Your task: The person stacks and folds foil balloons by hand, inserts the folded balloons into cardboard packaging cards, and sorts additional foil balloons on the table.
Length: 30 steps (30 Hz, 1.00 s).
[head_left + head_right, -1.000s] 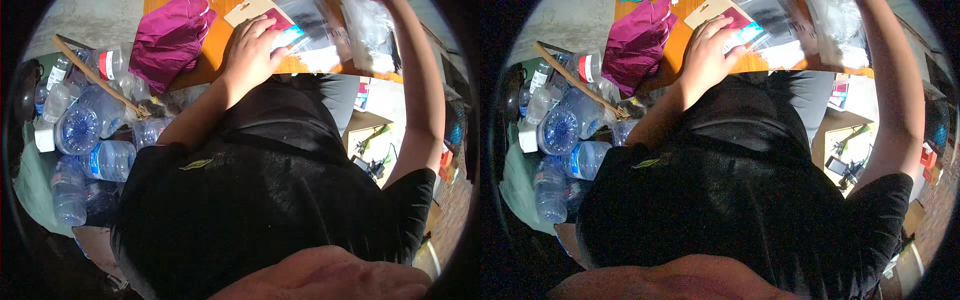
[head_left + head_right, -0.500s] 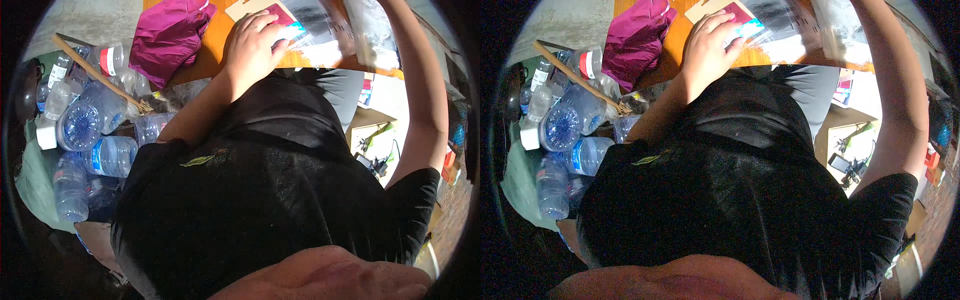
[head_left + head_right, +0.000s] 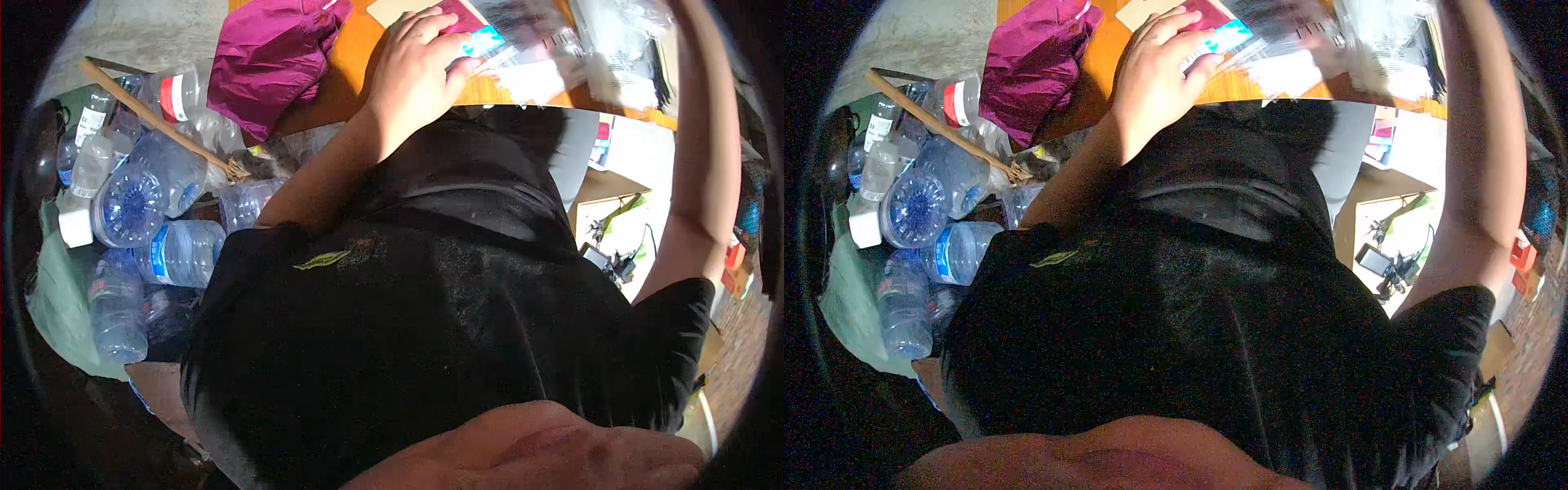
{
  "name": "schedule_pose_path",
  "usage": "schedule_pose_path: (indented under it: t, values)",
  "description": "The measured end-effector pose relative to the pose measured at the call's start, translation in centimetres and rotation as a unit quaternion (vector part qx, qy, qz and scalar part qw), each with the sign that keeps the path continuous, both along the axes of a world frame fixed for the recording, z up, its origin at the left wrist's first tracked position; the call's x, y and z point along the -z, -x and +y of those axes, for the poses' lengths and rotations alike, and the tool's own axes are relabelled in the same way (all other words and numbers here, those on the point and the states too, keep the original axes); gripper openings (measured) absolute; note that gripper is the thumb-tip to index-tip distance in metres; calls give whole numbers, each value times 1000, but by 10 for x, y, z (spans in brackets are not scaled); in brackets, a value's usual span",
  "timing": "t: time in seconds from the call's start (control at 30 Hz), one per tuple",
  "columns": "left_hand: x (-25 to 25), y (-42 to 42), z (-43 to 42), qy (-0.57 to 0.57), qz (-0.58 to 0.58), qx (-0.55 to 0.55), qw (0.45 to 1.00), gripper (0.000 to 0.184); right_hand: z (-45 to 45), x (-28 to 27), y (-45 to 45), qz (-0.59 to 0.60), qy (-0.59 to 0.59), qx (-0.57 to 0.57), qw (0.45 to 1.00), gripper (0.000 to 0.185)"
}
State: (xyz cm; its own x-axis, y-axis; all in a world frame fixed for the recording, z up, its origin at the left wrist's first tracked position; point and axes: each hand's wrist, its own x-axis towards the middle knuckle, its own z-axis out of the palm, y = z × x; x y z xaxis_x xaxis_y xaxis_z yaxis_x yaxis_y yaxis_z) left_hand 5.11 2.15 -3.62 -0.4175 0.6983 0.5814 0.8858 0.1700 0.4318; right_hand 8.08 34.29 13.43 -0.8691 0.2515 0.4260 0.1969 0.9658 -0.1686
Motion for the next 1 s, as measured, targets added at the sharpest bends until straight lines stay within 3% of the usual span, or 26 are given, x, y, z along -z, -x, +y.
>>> schedule_pose_path:
  t: [0.07, 0.1, 0.2, 0.27, 0.3, 0.37, 0.4, 0.53, 0.6, 0.7, 0.77, 0.87, 1.0]
  values:
    - [-36, -11, -3, 64, -14, -22, 998, 25, -42, -19, -35, 102, 136, 18, 985, 30]
    - [-32, -10, -4, 65, -17, -23, 997, 25, -44, -11, -50, 99, 137, 17, 986, 30]
    - [-21, -7, -5, 39, -87, -8, 995, 28, -43, 61, -117, 236, 367, -145, 888, 21]
    - [-24, -9, -4, 44, -74, -26, 996, 23, -103, 97, -132, 211, 437, 13, 874, 18]
    - [-14, -4, -3, 47, -76, -26, 996, 23, -121, 119, -133, 253, 471, -32, 845, 13]
    - [12, 9, 0, -64, 129, 8, 989, 20, -129, 169, -149, 267, 551, -49, 789, 18]
    - [13, 9, 1, -62, 128, 11, 990, 20, -133, 182, -158, 218, 502, -8, 837, 19]
    - [16, 8, 5, -96, 132, 16, 986, 14, -139, 190, -169, 176, 425, -34, 887, 16]
    - [18, 8, 7, -108, 131, 13, 985, 12, -139, 172, -166, 128, 261, -76, 954, 15]
    - [9, 2, 7, -131, 140, 1, 982, 11, -136, 170, -172, 114, 266, -78, 954, 16]
    - [-14, -13, 2, -25, -24, -51, 998, 10, -137, 169, -171, 110, 265, -91, 954, 16]
    - [-13, -14, 1, -46, -22, -61, 997, 11, -142, 169, -165, 121, 261, -127, 949, 15]
    - [-3, -10, -1, -33, -40, -49, 997, 12, -147, 169, -152, 78, 205, -66, 974, 15]
